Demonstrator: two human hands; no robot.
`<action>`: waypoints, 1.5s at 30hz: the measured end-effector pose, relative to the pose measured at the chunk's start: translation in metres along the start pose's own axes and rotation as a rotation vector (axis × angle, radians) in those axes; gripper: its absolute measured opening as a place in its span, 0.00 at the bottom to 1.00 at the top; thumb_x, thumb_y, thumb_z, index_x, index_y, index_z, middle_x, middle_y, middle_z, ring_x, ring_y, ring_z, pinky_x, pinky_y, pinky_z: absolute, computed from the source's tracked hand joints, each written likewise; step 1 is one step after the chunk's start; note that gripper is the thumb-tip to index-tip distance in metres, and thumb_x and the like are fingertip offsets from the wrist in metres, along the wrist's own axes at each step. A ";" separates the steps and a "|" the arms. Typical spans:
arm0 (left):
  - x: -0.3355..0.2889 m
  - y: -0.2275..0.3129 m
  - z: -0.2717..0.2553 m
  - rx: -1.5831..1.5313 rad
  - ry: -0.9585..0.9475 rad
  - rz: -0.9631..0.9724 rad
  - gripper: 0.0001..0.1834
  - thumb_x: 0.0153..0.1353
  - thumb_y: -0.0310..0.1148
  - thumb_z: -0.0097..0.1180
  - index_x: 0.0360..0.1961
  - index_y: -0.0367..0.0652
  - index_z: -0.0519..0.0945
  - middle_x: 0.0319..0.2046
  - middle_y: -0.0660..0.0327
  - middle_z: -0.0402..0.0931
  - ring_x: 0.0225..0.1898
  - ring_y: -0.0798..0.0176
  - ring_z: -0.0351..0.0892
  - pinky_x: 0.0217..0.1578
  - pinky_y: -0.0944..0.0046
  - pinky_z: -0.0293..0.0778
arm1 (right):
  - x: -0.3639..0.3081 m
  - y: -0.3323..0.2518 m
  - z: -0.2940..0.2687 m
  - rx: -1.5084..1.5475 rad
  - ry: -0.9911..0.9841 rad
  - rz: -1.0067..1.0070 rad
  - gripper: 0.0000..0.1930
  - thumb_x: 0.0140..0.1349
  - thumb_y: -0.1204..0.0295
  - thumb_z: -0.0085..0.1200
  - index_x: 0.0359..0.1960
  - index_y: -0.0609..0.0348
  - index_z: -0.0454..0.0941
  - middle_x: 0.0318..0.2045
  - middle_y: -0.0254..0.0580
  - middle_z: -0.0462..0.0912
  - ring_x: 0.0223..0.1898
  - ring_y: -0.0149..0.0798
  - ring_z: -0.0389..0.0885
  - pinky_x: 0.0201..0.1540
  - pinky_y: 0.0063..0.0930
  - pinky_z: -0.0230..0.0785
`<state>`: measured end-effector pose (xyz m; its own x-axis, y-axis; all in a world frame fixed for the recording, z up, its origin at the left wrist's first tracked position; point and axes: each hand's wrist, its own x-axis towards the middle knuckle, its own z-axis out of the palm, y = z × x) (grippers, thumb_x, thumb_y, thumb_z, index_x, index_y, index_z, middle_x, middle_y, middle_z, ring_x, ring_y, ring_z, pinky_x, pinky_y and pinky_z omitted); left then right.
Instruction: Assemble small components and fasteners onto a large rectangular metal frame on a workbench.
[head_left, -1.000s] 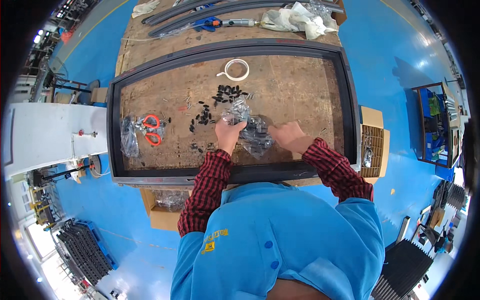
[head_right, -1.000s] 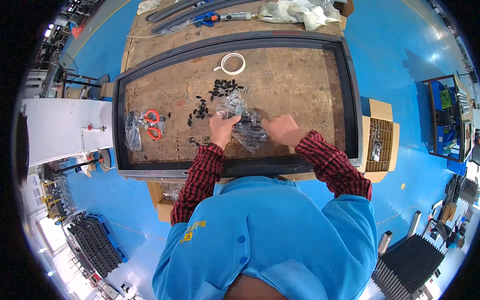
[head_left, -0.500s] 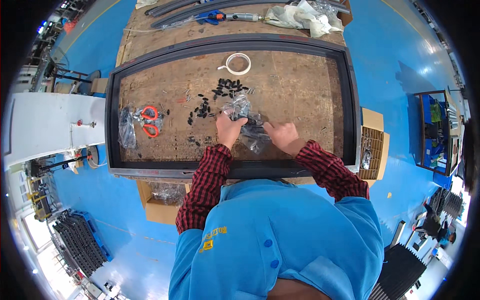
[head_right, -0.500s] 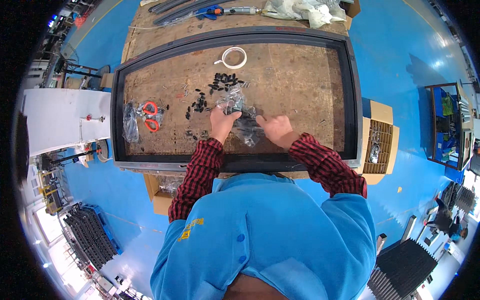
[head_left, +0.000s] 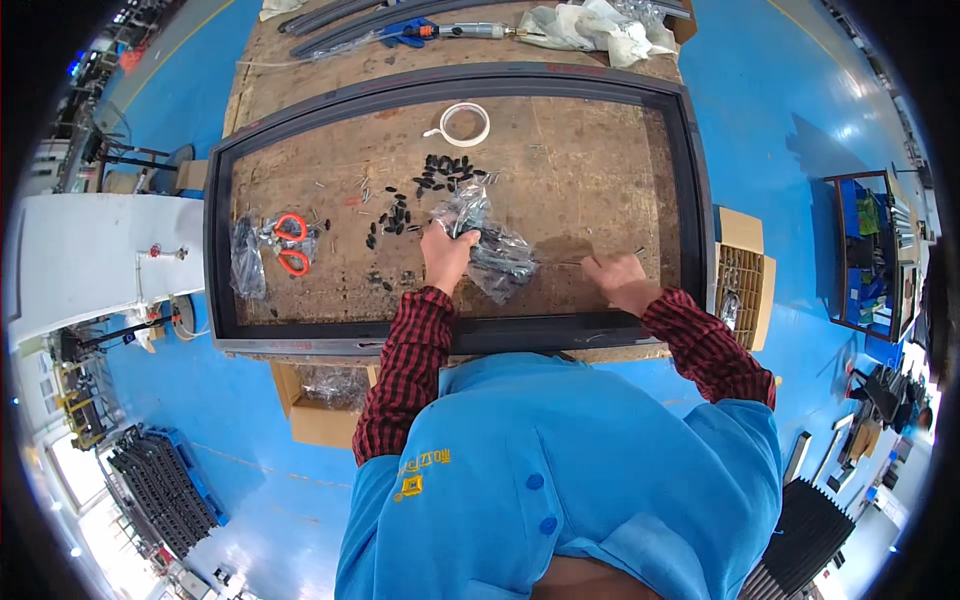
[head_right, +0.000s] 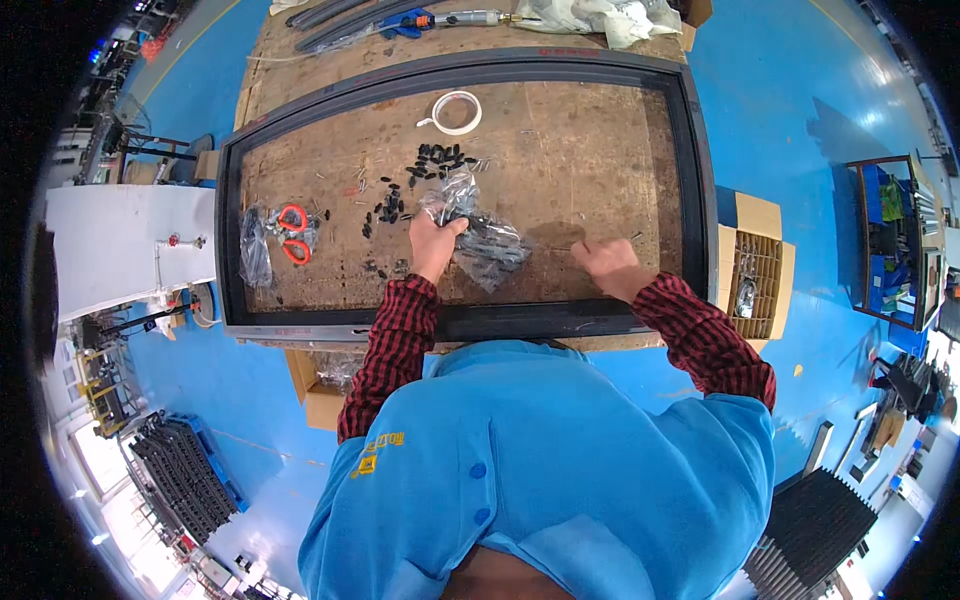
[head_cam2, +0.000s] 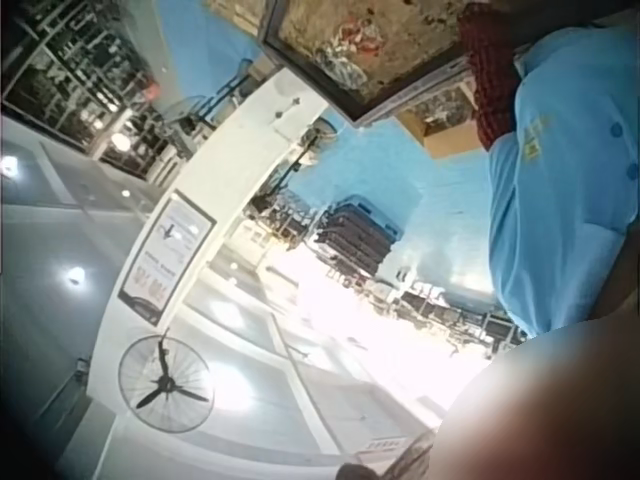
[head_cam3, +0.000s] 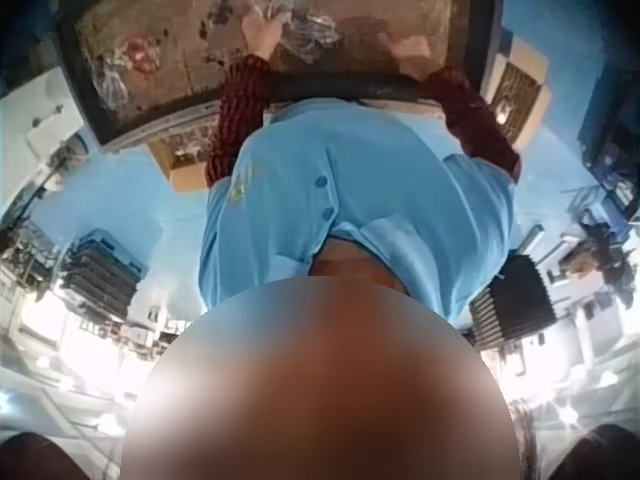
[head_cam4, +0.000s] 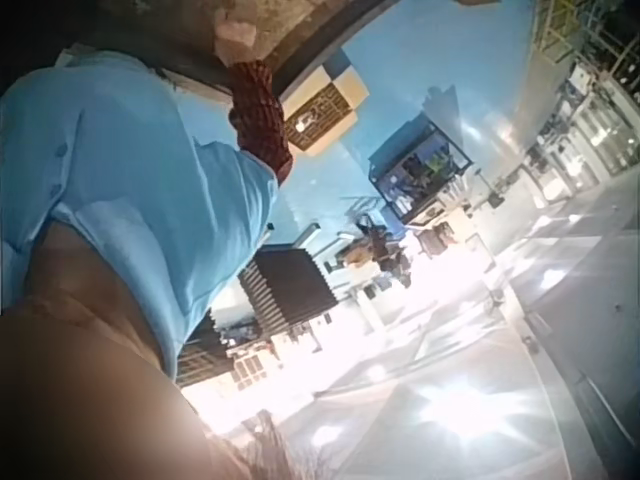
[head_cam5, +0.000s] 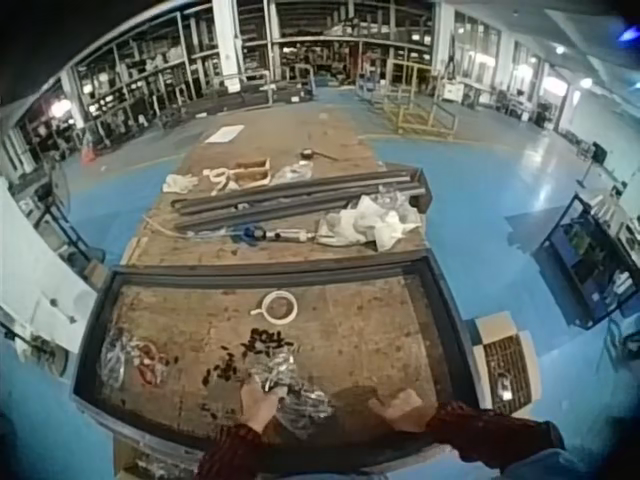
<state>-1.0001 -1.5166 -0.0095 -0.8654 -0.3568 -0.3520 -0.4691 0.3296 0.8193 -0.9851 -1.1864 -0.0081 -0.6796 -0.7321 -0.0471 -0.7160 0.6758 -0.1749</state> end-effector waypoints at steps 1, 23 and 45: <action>0.000 0.002 -0.002 -0.028 0.000 -0.007 0.20 0.52 0.26 0.67 0.46 0.29 0.80 0.35 0.52 0.83 0.32 0.58 0.81 0.38 0.63 0.77 | -0.003 0.003 0.003 0.004 -0.002 0.008 0.11 0.53 0.73 0.58 0.36 0.55 0.70 0.32 0.45 0.79 0.28 0.55 0.80 0.27 0.45 0.72; -0.003 -0.011 -0.052 -1.035 -0.233 -0.084 0.09 0.62 0.23 0.62 0.43 0.35 0.80 0.34 0.60 0.82 0.30 0.69 0.81 0.29 0.73 0.75 | 0.108 -0.087 -0.026 0.727 0.605 0.256 0.11 0.55 0.74 0.61 0.41 0.57 0.78 0.36 0.38 0.75 0.35 0.40 0.75 0.35 0.30 0.69; -0.040 -0.018 -0.142 -0.994 0.415 0.070 0.03 0.64 0.26 0.59 0.33 0.40 0.80 0.26 0.66 0.77 0.25 0.73 0.71 0.27 0.74 0.68 | 0.155 -0.157 -0.052 0.294 0.386 -0.483 0.14 0.59 0.63 0.61 0.41 0.53 0.73 0.31 0.38 0.82 0.27 0.46 0.81 0.26 0.38 0.68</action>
<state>-0.9320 -1.6324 0.0542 -0.6698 -0.6947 -0.2624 0.0944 -0.4302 0.8978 -0.9863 -1.4014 0.0628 -0.3421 -0.8261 0.4478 -0.9172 0.1899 -0.3504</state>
